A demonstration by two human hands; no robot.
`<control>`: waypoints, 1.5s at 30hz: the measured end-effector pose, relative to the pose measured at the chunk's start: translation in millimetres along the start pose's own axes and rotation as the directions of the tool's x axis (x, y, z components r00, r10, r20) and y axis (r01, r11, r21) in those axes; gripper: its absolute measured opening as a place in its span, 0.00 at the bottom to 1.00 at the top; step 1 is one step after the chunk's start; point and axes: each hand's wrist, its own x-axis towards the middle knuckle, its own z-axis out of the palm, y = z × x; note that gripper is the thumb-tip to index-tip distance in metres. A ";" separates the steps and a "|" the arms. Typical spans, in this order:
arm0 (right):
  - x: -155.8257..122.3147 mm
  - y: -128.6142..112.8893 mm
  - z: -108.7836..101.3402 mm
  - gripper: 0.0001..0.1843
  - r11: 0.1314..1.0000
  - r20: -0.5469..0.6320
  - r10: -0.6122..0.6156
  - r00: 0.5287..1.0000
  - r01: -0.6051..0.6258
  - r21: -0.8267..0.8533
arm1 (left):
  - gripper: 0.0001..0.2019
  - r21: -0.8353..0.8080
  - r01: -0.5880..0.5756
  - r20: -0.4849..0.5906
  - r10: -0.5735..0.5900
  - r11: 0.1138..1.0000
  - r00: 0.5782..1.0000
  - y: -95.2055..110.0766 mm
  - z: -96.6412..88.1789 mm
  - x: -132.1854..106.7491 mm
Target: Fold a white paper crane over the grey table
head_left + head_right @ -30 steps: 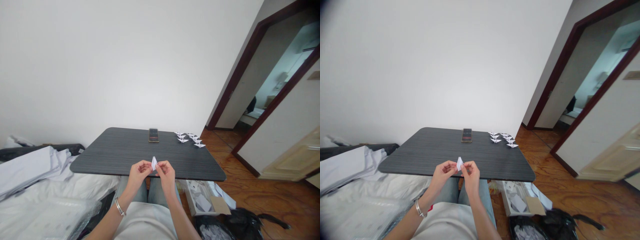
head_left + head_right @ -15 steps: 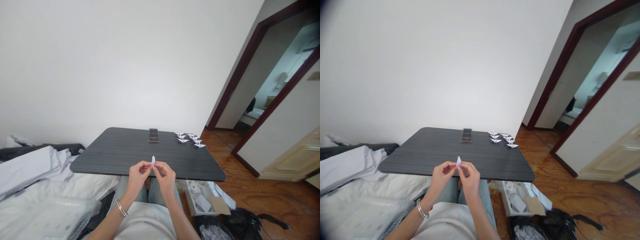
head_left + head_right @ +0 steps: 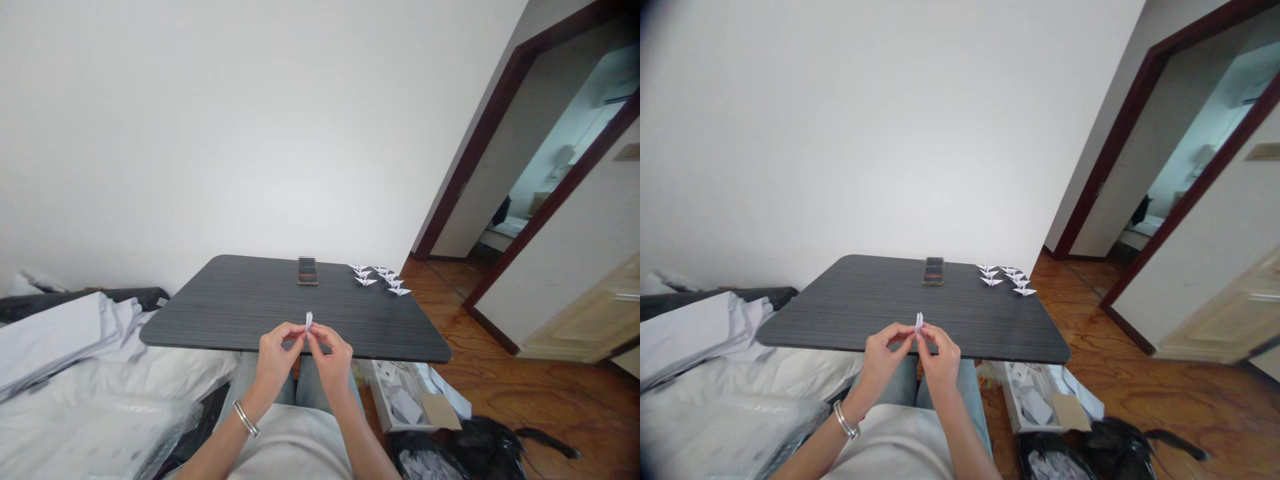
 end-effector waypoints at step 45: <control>-0.7 -2.3 -2.0 0.09 0.983 -0.089 -0.166 0.982 0.172 0.061 | 0.06 0.092 -0.415 0.072 0.410 0.905 0.909 -6.6 -11.3 0.3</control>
